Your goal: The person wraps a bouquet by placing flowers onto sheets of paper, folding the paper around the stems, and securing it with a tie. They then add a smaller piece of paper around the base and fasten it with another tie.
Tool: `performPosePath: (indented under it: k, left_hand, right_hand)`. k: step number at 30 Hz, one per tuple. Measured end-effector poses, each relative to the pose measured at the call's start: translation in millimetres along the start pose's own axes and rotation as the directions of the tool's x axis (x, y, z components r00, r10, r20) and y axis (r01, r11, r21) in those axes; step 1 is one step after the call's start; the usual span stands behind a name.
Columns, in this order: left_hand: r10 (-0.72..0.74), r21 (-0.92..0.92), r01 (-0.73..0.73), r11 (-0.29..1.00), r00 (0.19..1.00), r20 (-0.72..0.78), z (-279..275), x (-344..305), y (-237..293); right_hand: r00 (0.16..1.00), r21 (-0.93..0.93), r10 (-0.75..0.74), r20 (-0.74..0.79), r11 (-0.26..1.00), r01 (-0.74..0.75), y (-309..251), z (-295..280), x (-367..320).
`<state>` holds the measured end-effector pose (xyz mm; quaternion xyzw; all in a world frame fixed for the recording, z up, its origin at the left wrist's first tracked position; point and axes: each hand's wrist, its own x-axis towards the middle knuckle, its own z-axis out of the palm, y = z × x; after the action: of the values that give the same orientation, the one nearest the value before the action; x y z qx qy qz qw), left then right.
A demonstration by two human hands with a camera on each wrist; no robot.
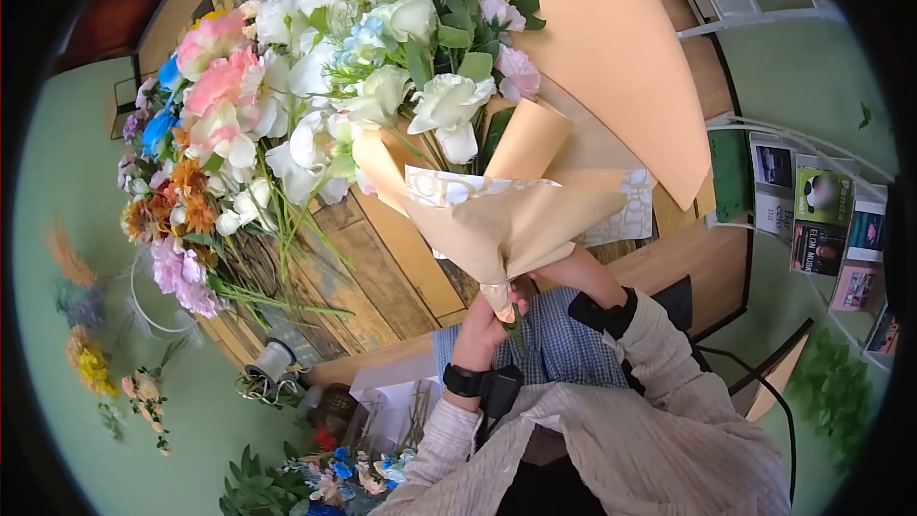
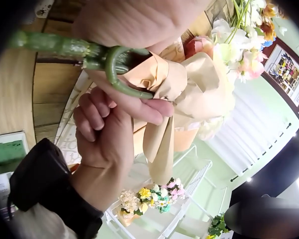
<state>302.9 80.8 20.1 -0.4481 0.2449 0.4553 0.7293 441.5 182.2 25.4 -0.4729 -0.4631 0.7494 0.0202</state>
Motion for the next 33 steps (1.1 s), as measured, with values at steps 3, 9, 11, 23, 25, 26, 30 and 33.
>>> performPosePath:
  k: [3,9,11,23,25,26,30,33]
  left_hand:
    - [0.000,0.053,-0.003,0.999,0.999,0.042,-8,2,3]
    - [-0.074,0.073,0.070,0.995,0.996,0.057,-12,4,7]
    - [-0.028,0.086,0.025,0.996,0.999,0.034,-14,2,8]
    - [0.180,0.173,-0.165,0.971,0.981,-0.073,1,-6,-8]
    - [0.105,0.103,-0.103,0.989,0.994,-0.012,-2,-1,-5]
    - [0.035,0.037,-0.037,0.999,0.998,0.054,-3,2,-4]
    - [-0.024,0.025,0.023,0.999,0.999,0.028,-4,3,-1]
    - [-0.051,0.003,0.051,0.999,0.999,0.011,-3,4,0]
  right_hand:
    - [0.989,0.078,-0.016,-0.144,0.997,0.028,0,6,-6]
    - [0.947,0.225,-0.088,-0.310,0.961,0.163,-5,13,-10]
    - [0.968,0.292,-0.044,-0.246,0.949,0.117,-6,11,-10]
    - [0.975,0.315,0.215,-0.062,0.931,-0.185,-15,4,-11]
    - [0.984,0.262,0.114,-0.139,0.962,-0.074,-16,7,-14]
    - [0.978,0.200,0.006,-0.209,0.979,0.037,-16,9,-15]
    - [0.964,0.236,-0.084,-0.252,0.961,0.145,6,19,-14]
    - [0.933,-0.058,-0.188,-0.306,0.982,0.179,-2,20,-19]
